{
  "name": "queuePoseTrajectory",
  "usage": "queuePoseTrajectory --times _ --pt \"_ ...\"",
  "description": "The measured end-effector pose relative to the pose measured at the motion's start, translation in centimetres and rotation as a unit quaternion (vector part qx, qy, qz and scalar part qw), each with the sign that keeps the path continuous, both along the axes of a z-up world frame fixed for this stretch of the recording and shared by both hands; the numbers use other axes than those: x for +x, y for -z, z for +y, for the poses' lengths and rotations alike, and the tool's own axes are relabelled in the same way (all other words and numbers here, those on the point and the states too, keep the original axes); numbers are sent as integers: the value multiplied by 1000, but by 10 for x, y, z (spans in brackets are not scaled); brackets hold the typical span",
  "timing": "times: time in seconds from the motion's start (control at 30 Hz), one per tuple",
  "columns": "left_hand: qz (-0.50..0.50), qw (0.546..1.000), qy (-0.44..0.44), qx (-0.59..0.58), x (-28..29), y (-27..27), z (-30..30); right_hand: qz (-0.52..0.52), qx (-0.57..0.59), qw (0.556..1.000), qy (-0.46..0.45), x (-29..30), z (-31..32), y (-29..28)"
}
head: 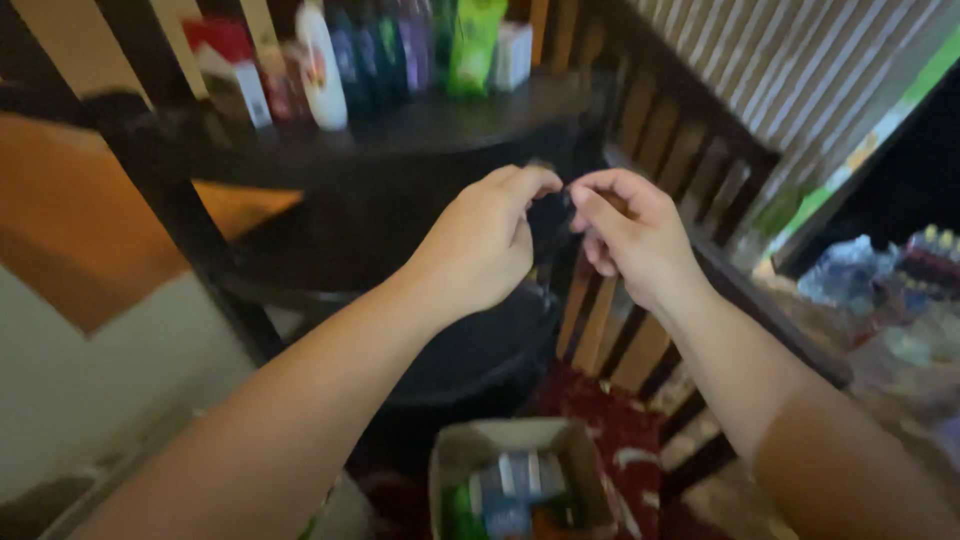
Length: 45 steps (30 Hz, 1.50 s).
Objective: Unpack various toiletries from boxes on the floor and arrange them neatly on a tiered shelf.
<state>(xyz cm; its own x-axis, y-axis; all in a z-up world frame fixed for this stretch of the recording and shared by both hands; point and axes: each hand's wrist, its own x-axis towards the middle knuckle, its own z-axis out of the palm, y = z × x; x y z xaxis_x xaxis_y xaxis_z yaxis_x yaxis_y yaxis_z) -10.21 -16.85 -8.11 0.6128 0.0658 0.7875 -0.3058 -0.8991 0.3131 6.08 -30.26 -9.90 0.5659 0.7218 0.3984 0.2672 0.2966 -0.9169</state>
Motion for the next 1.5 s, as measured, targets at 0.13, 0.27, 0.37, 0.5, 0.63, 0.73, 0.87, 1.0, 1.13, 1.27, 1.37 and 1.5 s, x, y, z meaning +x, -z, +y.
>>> queuePoseTrajectory --times 0.13,0.27,0.37,0.5,0.63,0.73,0.87,1.0,1.13,1.27,1.37,1.5 --pt "103 993 -27 -49 -20 46 -26 13 -31 999 20 0 -27 71" --pt "182 980 -31 -69 -32 117 -39 81 -83 993 14 -1 -51 168" --pt "251 961 -40 -107 -36 191 -38 122 -140 982 15 -4 -66 251" --pt "396 880 -72 -251 -53 277 -59 138 -176 974 17 0 -85 389" --pt "392 869 -80 -292 -61 398 -59 185 -319 926 83 -21 -90 437" --pt "422 833 -112 -340 -86 437 -89 198 -236 951 29 -27 -122 500" --pt "486 806 -108 -321 -119 461 -120 220 -384 896 -39 -46 -138 489" --pt "399 852 -95 -326 -146 508 -147 99 -394 904 -131 -66 -137 534" --pt "409 836 -63 -360 -145 486 -144 -140 -420 882 -159 -96 -86 501" --pt "398 849 -35 -345 -148 497 -148 -294 -440 819 -219 -118 -26 490" --pt "359 870 -25 -337 -156 510 -152 -318 -522 756 -235 -135 -2 472" --pt "330 878 -24 -344 -154 500 -147 -264 -501 800 -199 -131 -9 527"
